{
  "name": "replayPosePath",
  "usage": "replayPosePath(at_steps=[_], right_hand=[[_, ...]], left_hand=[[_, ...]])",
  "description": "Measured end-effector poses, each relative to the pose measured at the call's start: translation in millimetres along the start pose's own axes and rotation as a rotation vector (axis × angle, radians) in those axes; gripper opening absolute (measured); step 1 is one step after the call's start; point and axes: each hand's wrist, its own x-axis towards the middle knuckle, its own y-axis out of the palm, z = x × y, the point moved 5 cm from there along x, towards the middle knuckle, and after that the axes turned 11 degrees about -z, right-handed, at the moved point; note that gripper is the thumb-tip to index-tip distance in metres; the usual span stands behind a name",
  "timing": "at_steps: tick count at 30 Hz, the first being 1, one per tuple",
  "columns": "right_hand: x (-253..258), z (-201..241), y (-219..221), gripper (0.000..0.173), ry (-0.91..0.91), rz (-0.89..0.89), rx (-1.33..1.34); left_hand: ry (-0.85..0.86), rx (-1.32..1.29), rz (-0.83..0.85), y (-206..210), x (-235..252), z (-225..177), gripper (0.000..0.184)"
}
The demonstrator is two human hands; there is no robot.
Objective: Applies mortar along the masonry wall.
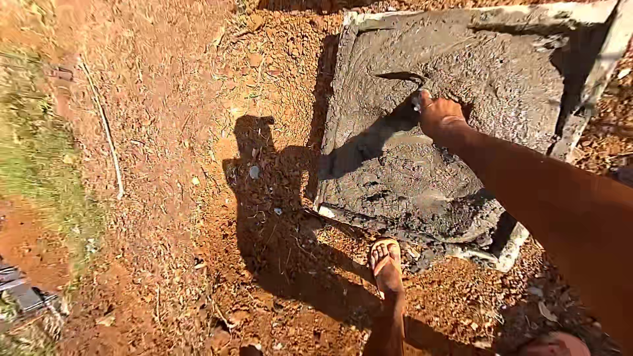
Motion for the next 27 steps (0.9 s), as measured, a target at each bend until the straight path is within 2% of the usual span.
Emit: replayPosePath(at_steps=[1, 3, 6, 12, 14, 16, 18, 20, 22, 25, 27], right_hand=[[-6.7, -0.2, 8.5, 0.067, -0.007, 0.018, -0.022], [-27.1, -8.0, 15.9, 0.066, -0.024, 0.054, -0.065], [-61.4, -26.3, 19.9, 0.055, -0.047, 0.093, -0.086], [-147.1, -65.1, 29.1, 0.057, -0.086, 0.142, -0.134], [-162.3, -81.8, 15.2, 0.051, -0.031, 0.101, -0.089], [-158.3, -86.5, -5.7, 0.046, 0.104, 0.09, -0.093], [-154.0, -88.1, -2.0, 0.052, 0.289, 0.105, -0.048], [-163.1, -78.2, 34.5, 0.063, 0.456, 0.116, 0.102], [-182.9, -52.6, 76.4, 0.067, 0.547, 0.146, 0.255], [-212.7, -16.2, 101.9, 0.064, 0.43, 0.3, 0.245], [-228.6, -2.6, 90.7, 0.06, 0.324, 0.298, 0.273]], left_hand=[[0.007, 0.008, -0.003, 6.4, -4.9, -3.2, 0.033], [0.005, 0.012, 0.143, 16.2, -13.1, -13.7, 0.034], [-0.021, 0.027, 0.224, 21.6, -12.5, -20.1, 0.039], [0.002, 0.036, 0.21, 25.5, -9.1, -37.7, 0.037], [0.03, 0.011, 0.196, 36.1, -11.7, -35.8, 0.036], [0.032, -0.018, 0.204, 49.1, -16.0, -27.7, 0.036], [0.019, -0.023, 0.208, 57.0, -21.6, -17.9, 0.037], [-0.012, -0.026, 0.227, 61.1, -23.3, -12.6, 0.039], [-0.031, -0.017, 0.232, 57.2, -24.9, -14.1, 0.039], [-0.076, 0.011, 0.265, 33.3, -28.5, -29.0, 0.038], [-0.083, 0.004, 0.217, 23.6, -30.7, -33.6, 0.035]])
